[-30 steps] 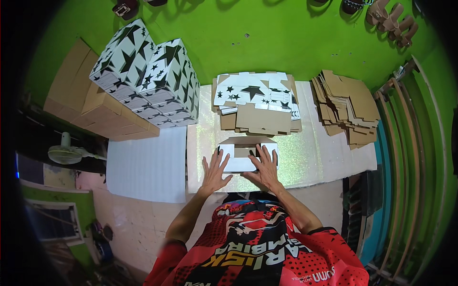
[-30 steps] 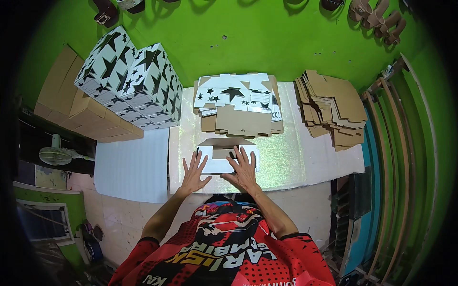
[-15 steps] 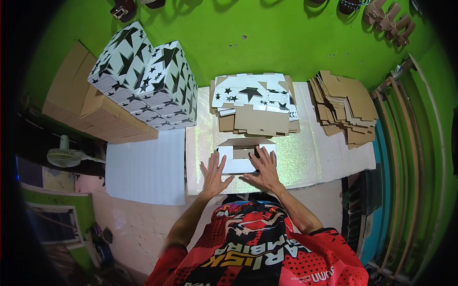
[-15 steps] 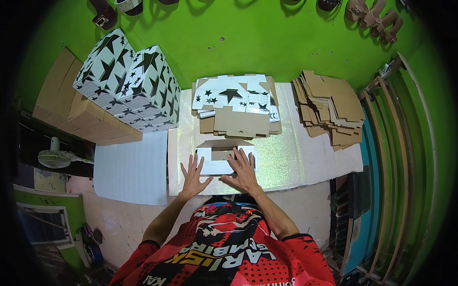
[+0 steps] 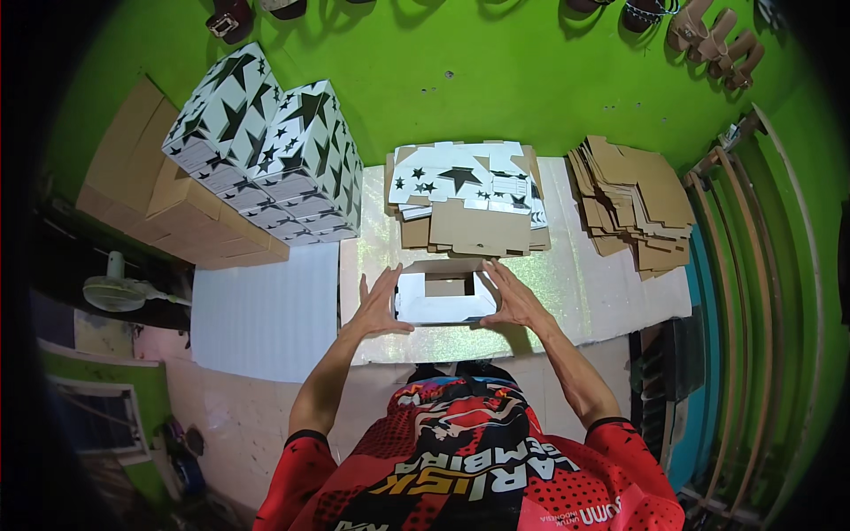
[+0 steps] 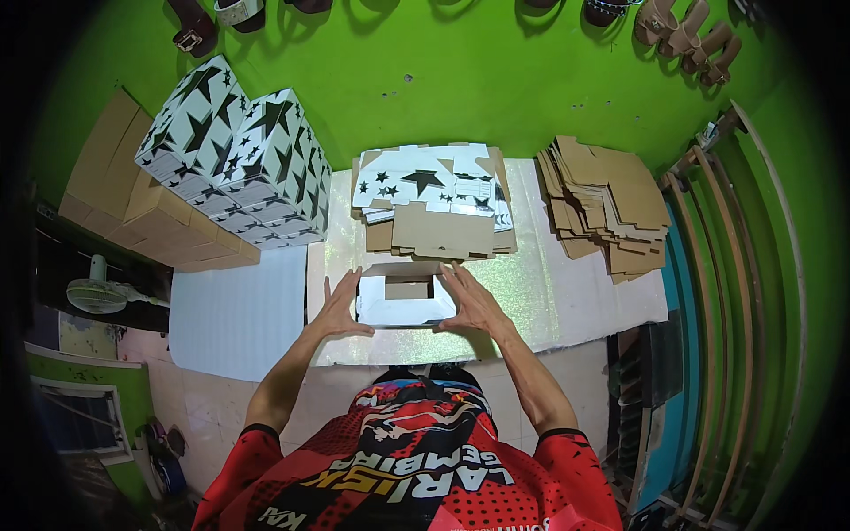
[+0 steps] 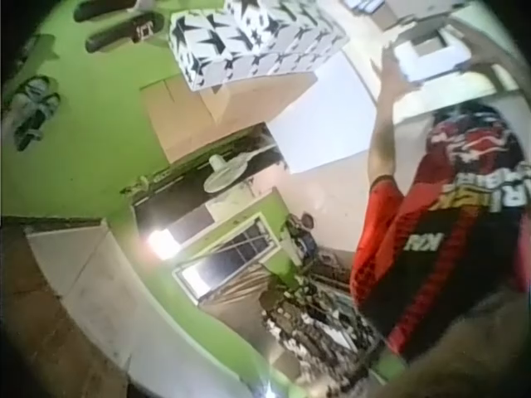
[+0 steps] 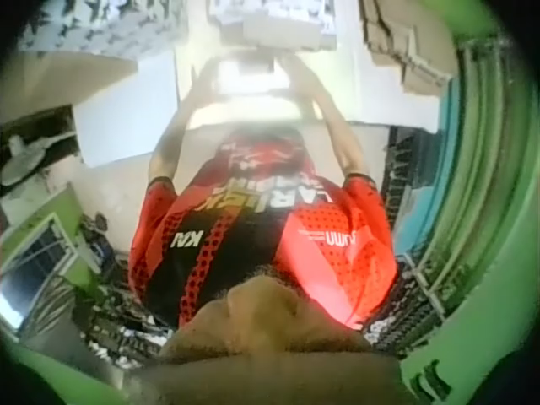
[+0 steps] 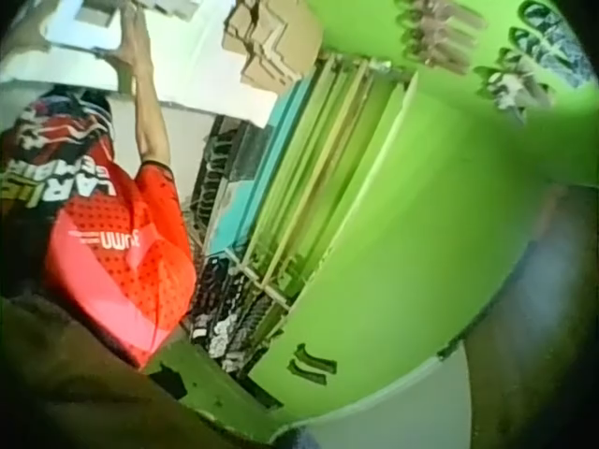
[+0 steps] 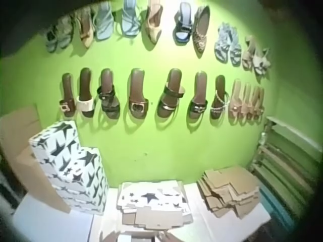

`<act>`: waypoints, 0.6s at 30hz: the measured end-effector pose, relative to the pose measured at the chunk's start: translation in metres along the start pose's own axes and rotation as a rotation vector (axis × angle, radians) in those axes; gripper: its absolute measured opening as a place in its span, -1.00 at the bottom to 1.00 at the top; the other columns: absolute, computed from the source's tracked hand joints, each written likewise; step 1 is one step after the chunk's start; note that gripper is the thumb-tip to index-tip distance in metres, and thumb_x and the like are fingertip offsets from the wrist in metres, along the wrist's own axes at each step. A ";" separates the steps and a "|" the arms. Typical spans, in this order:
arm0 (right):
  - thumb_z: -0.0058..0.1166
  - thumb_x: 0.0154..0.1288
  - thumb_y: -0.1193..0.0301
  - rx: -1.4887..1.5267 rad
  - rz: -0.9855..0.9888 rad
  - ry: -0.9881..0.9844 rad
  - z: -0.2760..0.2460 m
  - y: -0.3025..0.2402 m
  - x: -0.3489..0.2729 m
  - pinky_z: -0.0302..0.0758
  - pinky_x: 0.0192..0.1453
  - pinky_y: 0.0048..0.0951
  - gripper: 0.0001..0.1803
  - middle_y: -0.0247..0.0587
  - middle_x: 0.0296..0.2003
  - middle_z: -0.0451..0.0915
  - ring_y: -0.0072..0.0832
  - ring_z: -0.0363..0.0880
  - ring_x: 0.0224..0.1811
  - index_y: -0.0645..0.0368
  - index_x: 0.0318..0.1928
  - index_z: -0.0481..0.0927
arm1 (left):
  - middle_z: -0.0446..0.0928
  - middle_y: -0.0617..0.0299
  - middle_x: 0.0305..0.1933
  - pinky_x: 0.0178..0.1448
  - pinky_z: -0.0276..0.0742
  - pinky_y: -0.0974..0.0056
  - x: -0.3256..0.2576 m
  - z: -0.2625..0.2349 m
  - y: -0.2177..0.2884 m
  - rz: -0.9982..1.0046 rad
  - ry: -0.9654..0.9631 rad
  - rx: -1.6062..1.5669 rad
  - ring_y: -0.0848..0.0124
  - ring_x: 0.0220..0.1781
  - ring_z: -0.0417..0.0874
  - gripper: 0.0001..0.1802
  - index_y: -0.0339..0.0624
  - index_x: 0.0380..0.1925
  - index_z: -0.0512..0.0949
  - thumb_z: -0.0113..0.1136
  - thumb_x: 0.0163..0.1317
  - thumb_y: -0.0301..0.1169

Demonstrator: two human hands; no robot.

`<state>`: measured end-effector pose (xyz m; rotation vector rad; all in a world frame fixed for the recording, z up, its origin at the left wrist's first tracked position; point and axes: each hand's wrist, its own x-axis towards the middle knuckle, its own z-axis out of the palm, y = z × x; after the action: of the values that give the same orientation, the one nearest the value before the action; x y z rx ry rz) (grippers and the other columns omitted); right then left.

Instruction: Manually folding flat cardboard components into finished shoe boxes.

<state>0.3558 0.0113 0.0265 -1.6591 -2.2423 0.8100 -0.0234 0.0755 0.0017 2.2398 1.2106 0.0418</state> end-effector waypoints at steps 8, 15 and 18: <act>0.59 -0.15 -0.22 0.081 -0.002 0.132 0.009 0.002 -0.007 0.01 0.75 0.13 0.34 0.14 0.64 0.09 0.11 0.03 0.70 -0.01 0.61 0.21 | -0.09 -0.13 0.75 0.66 -0.47 -0.54 -0.014 0.009 0.005 -0.020 0.069 -0.020 -0.06 0.80 -0.20 0.75 0.03 0.72 -0.24 0.73 -0.39 0.24; 0.44 0.16 -0.20 0.274 0.002 0.276 0.005 -0.015 -0.006 0.22 0.68 0.03 -0.10 0.05 0.50 0.40 -0.01 0.33 0.58 0.08 0.36 0.54 | -0.17 -0.02 0.79 0.66 -0.46 -0.55 -0.012 -0.003 0.018 0.070 -0.007 0.101 -0.05 0.81 -0.28 0.50 0.28 0.70 0.00 0.71 -0.25 0.16; 0.37 0.28 -0.15 0.293 -0.002 0.282 0.007 -0.007 -0.010 0.21 0.67 0.05 -0.28 -0.02 0.42 0.53 -0.05 0.42 0.52 0.09 0.24 0.63 | -0.08 -0.02 0.77 0.67 -0.46 -0.54 -0.019 0.005 0.011 0.154 0.082 0.102 -0.05 0.80 -0.19 0.35 0.26 0.65 0.15 0.70 -0.18 0.09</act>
<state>0.3505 -0.0014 0.0259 -1.5253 -1.8378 0.8025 -0.0244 0.0543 0.0081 2.4379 1.1021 0.1355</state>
